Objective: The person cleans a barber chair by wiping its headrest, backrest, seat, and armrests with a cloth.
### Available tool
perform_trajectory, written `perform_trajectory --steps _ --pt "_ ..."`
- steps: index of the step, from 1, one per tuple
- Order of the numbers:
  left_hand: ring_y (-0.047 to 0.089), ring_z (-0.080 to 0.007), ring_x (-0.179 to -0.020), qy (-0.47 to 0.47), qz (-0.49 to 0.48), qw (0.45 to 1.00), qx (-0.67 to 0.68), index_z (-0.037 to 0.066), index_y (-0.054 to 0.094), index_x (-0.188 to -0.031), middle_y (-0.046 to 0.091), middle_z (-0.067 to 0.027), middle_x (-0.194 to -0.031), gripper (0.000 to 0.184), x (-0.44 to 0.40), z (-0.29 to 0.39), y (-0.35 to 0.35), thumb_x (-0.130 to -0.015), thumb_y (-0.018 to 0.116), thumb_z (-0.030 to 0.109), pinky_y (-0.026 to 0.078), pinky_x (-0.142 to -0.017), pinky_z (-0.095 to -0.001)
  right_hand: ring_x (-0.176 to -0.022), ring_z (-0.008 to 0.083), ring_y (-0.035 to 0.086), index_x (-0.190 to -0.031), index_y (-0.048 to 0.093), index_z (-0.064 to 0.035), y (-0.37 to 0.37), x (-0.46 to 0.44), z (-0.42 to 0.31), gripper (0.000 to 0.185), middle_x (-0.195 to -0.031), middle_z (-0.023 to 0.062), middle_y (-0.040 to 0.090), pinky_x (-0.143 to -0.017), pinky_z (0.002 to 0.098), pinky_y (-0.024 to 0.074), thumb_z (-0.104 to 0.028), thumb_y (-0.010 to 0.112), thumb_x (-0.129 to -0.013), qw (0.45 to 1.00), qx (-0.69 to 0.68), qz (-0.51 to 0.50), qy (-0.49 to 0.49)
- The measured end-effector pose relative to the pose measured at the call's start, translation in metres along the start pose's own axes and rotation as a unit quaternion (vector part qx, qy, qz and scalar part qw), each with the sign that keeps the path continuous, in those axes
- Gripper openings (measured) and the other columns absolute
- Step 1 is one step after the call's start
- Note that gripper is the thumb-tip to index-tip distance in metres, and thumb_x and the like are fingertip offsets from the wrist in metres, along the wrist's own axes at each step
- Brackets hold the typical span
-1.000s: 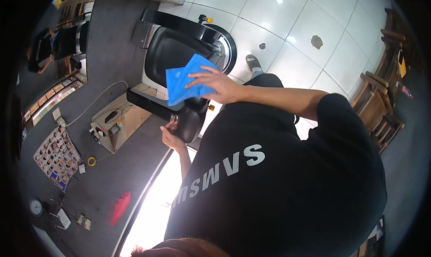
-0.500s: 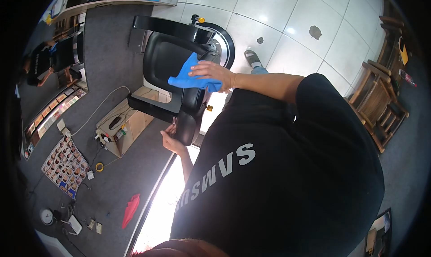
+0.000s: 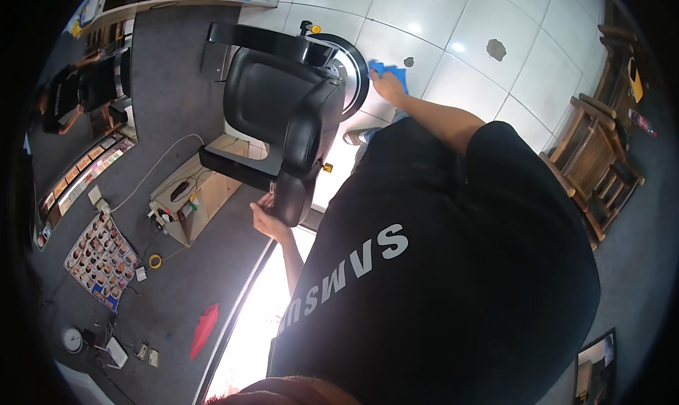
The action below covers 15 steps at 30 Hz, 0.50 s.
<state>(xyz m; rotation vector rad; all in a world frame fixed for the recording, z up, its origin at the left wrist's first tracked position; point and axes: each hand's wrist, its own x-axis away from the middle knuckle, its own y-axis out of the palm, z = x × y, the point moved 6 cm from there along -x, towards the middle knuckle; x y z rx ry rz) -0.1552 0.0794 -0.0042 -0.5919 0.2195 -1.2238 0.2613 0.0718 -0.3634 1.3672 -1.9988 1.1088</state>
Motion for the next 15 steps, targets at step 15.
perform_trajectory --steps 15 --pt "0.071 -0.0226 -0.076 -0.006 0.025 1.000 0.007 -0.013 0.070 -0.094 0.074 -0.0189 -0.084 0.060 0.004 0.000 -0.003 -0.114 0.040 0.035 0.055 -0.074 -0.0314 -0.124 0.0330 0.063 -0.137 0.062 0.0071 0.075 -0.019 -0.084 0.093 -0.134 0.0248 0.065 -0.108 0.0418 0.0466 -0.075 0.037 -0.102 0.990 -0.050 -0.134 0.017"
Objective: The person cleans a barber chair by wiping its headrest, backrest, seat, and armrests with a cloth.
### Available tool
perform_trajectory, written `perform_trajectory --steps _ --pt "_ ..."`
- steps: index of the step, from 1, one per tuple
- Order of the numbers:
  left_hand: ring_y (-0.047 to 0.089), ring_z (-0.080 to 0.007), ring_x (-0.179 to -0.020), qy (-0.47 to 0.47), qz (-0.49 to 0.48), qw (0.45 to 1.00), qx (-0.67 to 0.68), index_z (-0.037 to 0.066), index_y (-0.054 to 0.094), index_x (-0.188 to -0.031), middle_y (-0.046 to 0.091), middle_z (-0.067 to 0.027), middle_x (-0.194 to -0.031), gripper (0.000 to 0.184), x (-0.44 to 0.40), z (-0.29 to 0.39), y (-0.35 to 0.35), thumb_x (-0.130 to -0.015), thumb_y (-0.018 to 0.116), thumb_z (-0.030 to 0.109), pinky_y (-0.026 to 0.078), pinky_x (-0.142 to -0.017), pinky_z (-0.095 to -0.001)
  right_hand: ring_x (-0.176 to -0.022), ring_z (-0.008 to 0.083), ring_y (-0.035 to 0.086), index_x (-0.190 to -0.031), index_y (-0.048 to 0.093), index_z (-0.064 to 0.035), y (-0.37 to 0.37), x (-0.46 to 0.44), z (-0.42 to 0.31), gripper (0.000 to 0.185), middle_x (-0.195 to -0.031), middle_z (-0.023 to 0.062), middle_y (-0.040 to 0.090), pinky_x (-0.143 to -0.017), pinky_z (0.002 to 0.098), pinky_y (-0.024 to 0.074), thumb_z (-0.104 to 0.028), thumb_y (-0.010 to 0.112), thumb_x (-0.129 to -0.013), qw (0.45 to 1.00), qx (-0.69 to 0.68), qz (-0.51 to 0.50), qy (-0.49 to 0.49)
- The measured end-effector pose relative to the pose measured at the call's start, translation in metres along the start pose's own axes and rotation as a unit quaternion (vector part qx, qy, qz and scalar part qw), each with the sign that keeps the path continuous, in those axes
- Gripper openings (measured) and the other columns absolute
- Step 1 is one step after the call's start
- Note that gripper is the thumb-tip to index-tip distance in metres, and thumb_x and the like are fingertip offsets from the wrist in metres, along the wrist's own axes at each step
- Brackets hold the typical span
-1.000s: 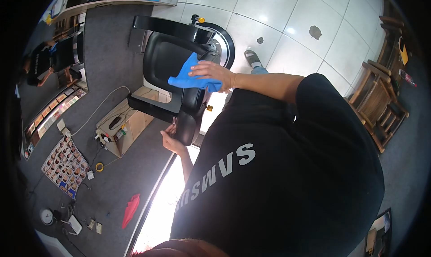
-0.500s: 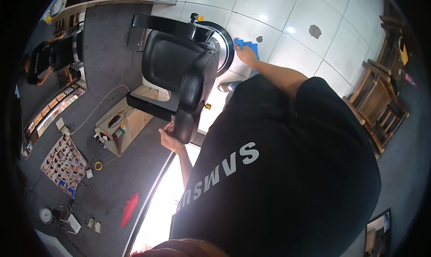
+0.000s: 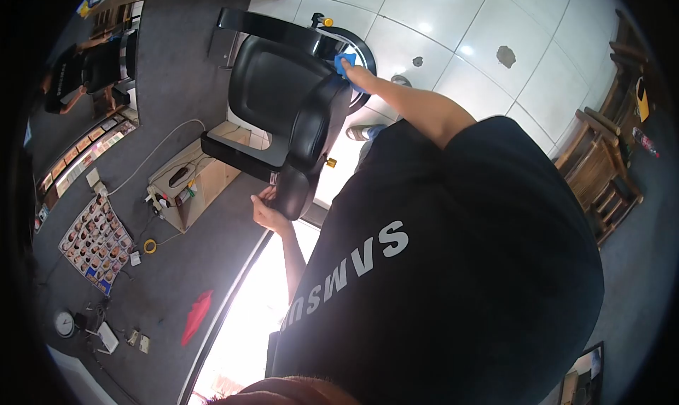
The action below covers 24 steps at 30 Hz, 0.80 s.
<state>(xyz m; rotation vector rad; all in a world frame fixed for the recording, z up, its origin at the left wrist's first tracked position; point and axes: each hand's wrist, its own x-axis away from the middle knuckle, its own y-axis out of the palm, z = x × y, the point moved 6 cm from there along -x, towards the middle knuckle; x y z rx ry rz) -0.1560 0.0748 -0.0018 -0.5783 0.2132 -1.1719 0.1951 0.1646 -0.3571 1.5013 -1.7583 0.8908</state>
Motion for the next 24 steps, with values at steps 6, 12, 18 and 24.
perform_trajectory --steps 6,12,18,24 --pt "0.071 -0.0229 -0.076 0.017 0.000 1.000 -0.006 -0.011 0.071 -0.093 0.075 -0.0183 -0.083 0.059 -0.003 -0.002 -0.001 -0.114 0.040 0.034 0.056 -0.074 -0.0316 -0.110 0.0319 0.068 -0.128 0.063 0.0107 -0.024 0.088 -0.019 0.089 -0.119 0.0227 0.069 -0.097 0.0423 0.0514 -0.072 0.041 -0.103 0.987 -0.149 -0.061 -0.024" --pt "0.073 -0.0228 -0.075 0.027 -0.001 0.999 -0.028 -0.010 0.071 -0.092 0.076 -0.0176 -0.084 0.060 -0.002 0.000 -0.002 -0.114 0.040 0.036 0.057 -0.073 -0.0316 -0.111 0.0406 0.068 -0.124 0.068 0.0069 -0.014 0.158 -0.049 0.093 -0.112 0.0267 0.072 -0.099 0.0438 0.0485 -0.077 0.035 -0.102 0.990 -0.054 -0.036 -0.123" --pt "0.073 -0.0230 -0.076 0.016 -0.001 1.000 -0.017 -0.010 0.071 -0.091 0.076 -0.0182 -0.084 0.059 -0.001 0.000 -0.001 -0.114 0.040 0.036 0.058 -0.074 -0.0321 -0.128 0.0435 0.062 -0.137 0.063 0.0060 -0.016 0.066 -0.030 0.107 -0.129 0.0308 0.068 -0.110 0.0444 0.0462 -0.085 0.025 -0.097 0.986 0.117 -0.055 -0.109" --pt "0.073 -0.0239 -0.077 0.029 -0.007 0.999 -0.017 -0.011 0.070 -0.093 0.075 -0.0191 -0.084 0.060 -0.005 -0.002 0.001 -0.114 0.040 0.035 0.058 -0.074 -0.0320 -0.120 0.0390 0.067 -0.128 0.067 0.0056 -0.023 0.152 -0.073 0.095 -0.122 0.0263 0.072 -0.101 0.0424 0.0487 -0.080 0.036 -0.099 0.988 0.093 -0.080 -0.097"
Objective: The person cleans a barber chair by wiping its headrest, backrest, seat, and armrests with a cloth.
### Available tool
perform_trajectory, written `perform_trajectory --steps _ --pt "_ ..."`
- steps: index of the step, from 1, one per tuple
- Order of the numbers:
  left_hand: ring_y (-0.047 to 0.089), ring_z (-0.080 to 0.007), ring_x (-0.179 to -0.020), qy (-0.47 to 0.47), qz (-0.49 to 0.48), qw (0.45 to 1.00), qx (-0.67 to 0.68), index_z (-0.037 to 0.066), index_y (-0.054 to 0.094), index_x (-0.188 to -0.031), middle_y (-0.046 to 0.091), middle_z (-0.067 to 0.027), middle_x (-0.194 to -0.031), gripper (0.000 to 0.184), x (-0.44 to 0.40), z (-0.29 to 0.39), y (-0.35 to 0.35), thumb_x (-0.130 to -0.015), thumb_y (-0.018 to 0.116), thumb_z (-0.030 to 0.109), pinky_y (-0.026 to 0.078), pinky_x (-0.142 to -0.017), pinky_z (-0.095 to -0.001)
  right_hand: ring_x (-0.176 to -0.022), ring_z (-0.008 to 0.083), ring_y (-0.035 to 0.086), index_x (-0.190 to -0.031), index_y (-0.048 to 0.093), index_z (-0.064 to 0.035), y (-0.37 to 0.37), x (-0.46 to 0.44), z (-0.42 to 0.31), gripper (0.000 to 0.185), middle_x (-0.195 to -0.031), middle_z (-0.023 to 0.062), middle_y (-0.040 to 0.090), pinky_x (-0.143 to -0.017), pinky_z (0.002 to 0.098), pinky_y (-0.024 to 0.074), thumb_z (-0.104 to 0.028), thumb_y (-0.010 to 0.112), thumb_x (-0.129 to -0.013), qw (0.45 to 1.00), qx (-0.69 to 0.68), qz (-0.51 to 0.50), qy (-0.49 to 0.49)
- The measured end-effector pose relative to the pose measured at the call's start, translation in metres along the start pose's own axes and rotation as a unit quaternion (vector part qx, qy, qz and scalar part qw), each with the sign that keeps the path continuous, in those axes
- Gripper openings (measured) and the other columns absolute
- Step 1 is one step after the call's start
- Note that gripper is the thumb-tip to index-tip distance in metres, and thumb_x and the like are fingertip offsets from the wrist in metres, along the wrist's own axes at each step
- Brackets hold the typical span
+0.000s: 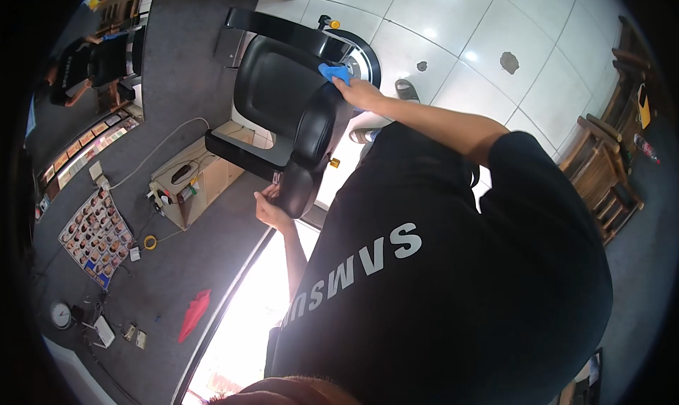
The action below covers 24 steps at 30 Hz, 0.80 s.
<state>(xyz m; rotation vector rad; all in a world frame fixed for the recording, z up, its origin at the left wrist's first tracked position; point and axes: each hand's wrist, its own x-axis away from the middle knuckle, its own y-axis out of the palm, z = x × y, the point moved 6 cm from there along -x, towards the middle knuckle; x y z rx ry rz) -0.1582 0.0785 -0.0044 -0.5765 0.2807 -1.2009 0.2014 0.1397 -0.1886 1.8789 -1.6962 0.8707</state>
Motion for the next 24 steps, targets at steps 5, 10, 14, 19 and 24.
perform_trajectory --steps 5,10,14,19,24 --pt "0.074 -0.0240 -0.076 -0.001 0.002 1.000 -0.002 -0.012 0.071 -0.094 0.076 -0.0195 -0.084 0.060 0.002 0.002 -0.002 -0.115 0.040 0.035 0.058 -0.075 -0.0317 -0.104 0.0410 0.072 -0.121 0.067 0.0006 -0.012 0.091 -0.036 0.071 -0.103 0.0267 0.074 -0.092 0.0444 0.0531 -0.064 0.042 -0.106 0.994 -0.070 -0.008 -0.080" --pt "0.074 -0.0238 -0.076 -0.002 0.002 1.000 0.001 -0.012 0.071 -0.094 0.076 -0.0200 -0.085 0.060 0.002 0.002 -0.001 -0.115 0.039 0.034 0.058 -0.075 -0.0315 -0.097 0.0397 0.074 -0.121 0.069 -0.0001 -0.002 0.048 -0.004 0.072 -0.101 0.0256 0.074 -0.089 0.0457 0.0545 -0.065 0.040 -0.106 0.990 -0.011 0.049 -0.131" --pt "0.074 -0.0237 -0.077 -0.005 0.002 1.000 0.000 -0.012 0.071 -0.094 0.076 -0.0197 -0.085 0.060 0.003 0.002 -0.001 -0.115 0.039 0.035 0.058 -0.075 -0.0317 -0.098 0.0434 0.073 -0.122 0.069 0.0001 -0.006 -0.001 0.016 0.074 -0.101 0.0286 0.073 -0.089 0.0463 0.0548 -0.065 0.039 -0.107 0.995 -0.021 0.030 -0.089" --pt "0.074 -0.0240 -0.077 0.003 0.001 1.000 -0.002 -0.011 0.071 -0.094 0.076 -0.0196 -0.086 0.060 0.002 0.005 0.000 -0.115 0.039 0.035 0.058 -0.075 -0.0321 -0.094 0.0372 0.074 -0.120 0.071 -0.0015 -0.013 0.020 0.002 0.062 -0.101 0.0206 0.076 -0.087 0.0431 0.0555 -0.057 0.048 -0.107 0.988 0.041 0.057 -0.136" --pt "0.075 -0.0242 -0.078 -0.009 0.006 1.000 0.004 -0.011 0.072 -0.095 0.076 -0.0194 -0.085 0.060 0.003 -0.002 -0.004 -0.115 0.040 0.036 0.059 -0.076 -0.0322 -0.098 0.0288 0.073 -0.124 0.071 -0.0035 -0.054 0.056 0.010 0.050 -0.106 0.0139 0.076 -0.089 0.0408 0.0550 -0.048 0.053 -0.107 0.987 -0.123 0.045 -0.094"
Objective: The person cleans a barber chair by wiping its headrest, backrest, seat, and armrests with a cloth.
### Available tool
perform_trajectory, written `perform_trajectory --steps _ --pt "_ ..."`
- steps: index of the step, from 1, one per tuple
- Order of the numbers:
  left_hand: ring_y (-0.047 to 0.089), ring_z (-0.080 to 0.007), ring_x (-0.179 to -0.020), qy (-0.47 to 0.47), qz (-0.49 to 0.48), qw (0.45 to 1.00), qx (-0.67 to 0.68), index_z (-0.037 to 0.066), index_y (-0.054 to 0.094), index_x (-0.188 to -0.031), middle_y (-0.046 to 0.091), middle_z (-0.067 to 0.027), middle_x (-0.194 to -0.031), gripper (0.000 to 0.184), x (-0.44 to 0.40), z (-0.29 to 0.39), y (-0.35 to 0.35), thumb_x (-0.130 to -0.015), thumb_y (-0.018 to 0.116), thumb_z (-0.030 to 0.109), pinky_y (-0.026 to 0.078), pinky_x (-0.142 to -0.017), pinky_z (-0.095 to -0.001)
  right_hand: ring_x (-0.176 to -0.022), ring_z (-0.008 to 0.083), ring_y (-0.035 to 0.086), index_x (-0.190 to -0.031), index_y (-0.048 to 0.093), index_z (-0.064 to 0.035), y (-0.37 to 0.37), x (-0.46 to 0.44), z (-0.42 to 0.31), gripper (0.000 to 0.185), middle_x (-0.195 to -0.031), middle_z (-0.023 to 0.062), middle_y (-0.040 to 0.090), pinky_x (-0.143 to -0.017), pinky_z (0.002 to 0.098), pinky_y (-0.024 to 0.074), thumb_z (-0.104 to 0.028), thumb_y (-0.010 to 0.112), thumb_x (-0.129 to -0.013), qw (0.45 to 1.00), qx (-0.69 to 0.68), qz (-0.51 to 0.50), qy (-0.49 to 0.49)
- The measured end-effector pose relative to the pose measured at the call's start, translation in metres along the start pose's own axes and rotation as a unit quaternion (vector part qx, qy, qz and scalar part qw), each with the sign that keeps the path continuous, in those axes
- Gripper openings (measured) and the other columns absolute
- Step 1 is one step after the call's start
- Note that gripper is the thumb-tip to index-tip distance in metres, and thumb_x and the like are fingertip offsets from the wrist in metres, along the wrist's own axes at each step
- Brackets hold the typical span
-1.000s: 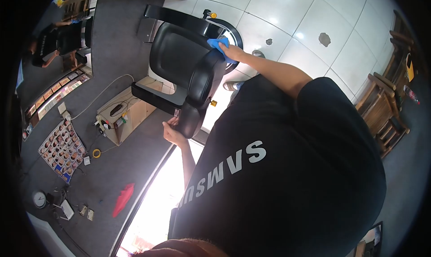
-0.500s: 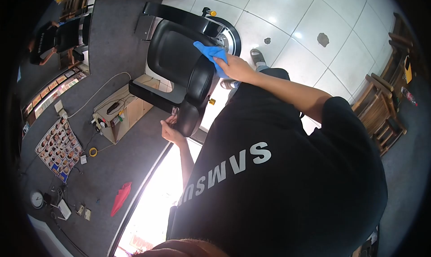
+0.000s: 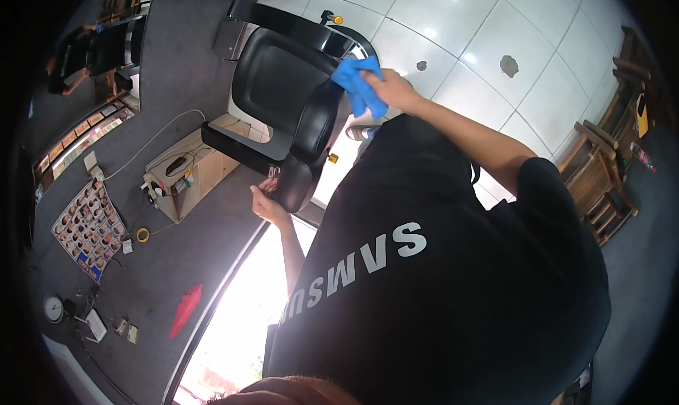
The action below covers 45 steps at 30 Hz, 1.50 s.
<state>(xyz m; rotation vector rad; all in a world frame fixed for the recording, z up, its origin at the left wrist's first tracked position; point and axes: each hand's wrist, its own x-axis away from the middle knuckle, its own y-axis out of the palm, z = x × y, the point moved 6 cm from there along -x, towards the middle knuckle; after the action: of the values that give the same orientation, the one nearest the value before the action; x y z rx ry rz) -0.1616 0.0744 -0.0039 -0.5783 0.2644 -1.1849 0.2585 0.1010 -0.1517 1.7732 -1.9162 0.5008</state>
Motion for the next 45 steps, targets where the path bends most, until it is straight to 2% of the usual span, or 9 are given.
perform_trajectory --steps 1,4,9,12,16,26,29,38,45 --pt "0.075 -0.0242 -0.078 0.002 0.000 1.000 0.004 -0.011 0.072 -0.095 0.076 -0.0193 -0.084 0.060 -0.001 0.000 0.002 -0.115 0.040 0.036 0.059 -0.076 -0.0322 -0.101 0.0242 0.071 -0.130 0.069 -0.0054 -0.009 -0.003 0.005 0.047 -0.111 0.0111 0.075 -0.090 0.0393 0.0544 -0.043 0.057 -0.106 0.996 -0.084 0.003 0.034" --pt "0.074 -0.0241 -0.077 0.006 0.002 1.000 0.009 -0.011 0.072 -0.095 0.076 -0.0192 -0.084 0.060 -0.001 -0.001 0.002 -0.115 0.039 0.036 0.059 -0.076 -0.0318 -0.101 0.0244 0.071 -0.135 0.067 -0.0075 -0.039 -0.023 0.010 0.049 -0.114 0.0126 0.075 -0.090 0.0391 0.0543 -0.043 0.062 -0.101 0.996 0.037 0.072 -0.043" --pt "0.073 -0.0229 -0.078 -0.004 0.003 1.000 0.001 -0.011 0.072 -0.096 0.075 -0.0177 -0.084 0.061 0.001 0.004 0.004 -0.115 0.039 0.037 0.057 -0.077 -0.0320 -0.106 0.0302 0.070 -0.126 0.072 -0.0177 -0.019 -0.062 0.034 0.038 -0.120 0.0137 0.072 -0.092 0.0387 0.0538 -0.040 0.065 -0.096 0.977 0.201 -0.051 -0.041" --pt "0.072 -0.0224 -0.079 -0.013 0.001 1.000 0.002 -0.011 0.071 -0.097 0.075 -0.0173 -0.085 0.061 0.000 0.005 0.004 -0.115 0.039 0.038 0.057 -0.078 -0.0322 -0.110 0.0310 0.068 -0.125 0.071 -0.0176 0.011 -0.074 0.027 0.036 -0.124 0.0097 0.068 -0.092 0.0413 0.0544 -0.035 0.064 -0.094 0.939 0.271 -0.096 -0.191" --pt "0.072 -0.0222 -0.078 -0.008 -0.003 1.000 -0.003 -0.011 0.072 -0.097 0.075 -0.0173 -0.085 0.061 0.000 0.006 0.004 -0.115 0.039 0.038 0.057 -0.077 -0.0320 -0.116 0.0321 0.065 -0.126 0.067 -0.0142 0.020 -0.074 0.017 0.036 -0.125 0.0073 0.065 -0.096 0.0443 0.0539 -0.028 0.062 -0.093 0.926 0.309 -0.076 -0.205" --pt "0.074 -0.0241 -0.075 0.007 0.001 1.000 0.000 -0.012 0.071 -0.094 0.076 -0.0194 -0.083 0.061 -0.002 0.004 0.004 -0.115 0.039 0.035 0.059 -0.073 -0.0324 -0.108 0.0323 0.065 -0.131 0.062 -0.0072 0.028 -0.042 0.011 0.037 -0.125 0.0108 0.060 -0.094 0.0387 0.0519 -0.009 0.061 -0.094 0.941 0.142 -0.048 -0.302" --pt "0.074 -0.0240 -0.075 -0.001 0.001 1.000 -0.001 -0.011 0.071 -0.094 0.076 -0.0190 -0.083 0.061 -0.002 0.001 0.004 -0.115 0.039 0.036 0.059 -0.074 -0.0326 -0.124 0.0348 0.059 -0.130 0.062 -0.0063 0.027 -0.018 -0.022 0.037 -0.128 0.0117 0.062 -0.107 0.0412 0.0474 -0.008 0.062 -0.093 0.957 0.102 -0.113 -0.246" --pt "0.073 -0.0236 -0.076 -0.008 -0.004 1.000 -0.008 -0.011 0.071 -0.094 0.076 -0.0181 -0.083 0.061 -0.001 0.005 0.005 -0.115 0.040 0.036 0.058 -0.075 -0.0323 -0.109 0.0380 0.065 -0.133 0.062 -0.0102 0.022 -0.047 0.002 0.042 -0.126 0.0092 0.062 -0.092 0.0500 0.0512 -0.007 0.059 -0.091 0.898 0.306 -0.067 -0.309" --pt "0.073 -0.0238 -0.077 -0.005 0.005 1.000 -0.001 -0.011 0.071 -0.094 0.076 -0.0183 -0.083 0.061 -0.001 0.004 0.005 -0.114 0.040 0.037 0.058 -0.075 -0.0325 -0.114 0.0359 0.061 -0.126 0.062 -0.0053 0.026 -0.036 -0.010 0.039 -0.122 0.0133 0.060 -0.099 0.0415 0.0487 -0.001 0.054 -0.088 0.936 0.162 -0.084 -0.303"
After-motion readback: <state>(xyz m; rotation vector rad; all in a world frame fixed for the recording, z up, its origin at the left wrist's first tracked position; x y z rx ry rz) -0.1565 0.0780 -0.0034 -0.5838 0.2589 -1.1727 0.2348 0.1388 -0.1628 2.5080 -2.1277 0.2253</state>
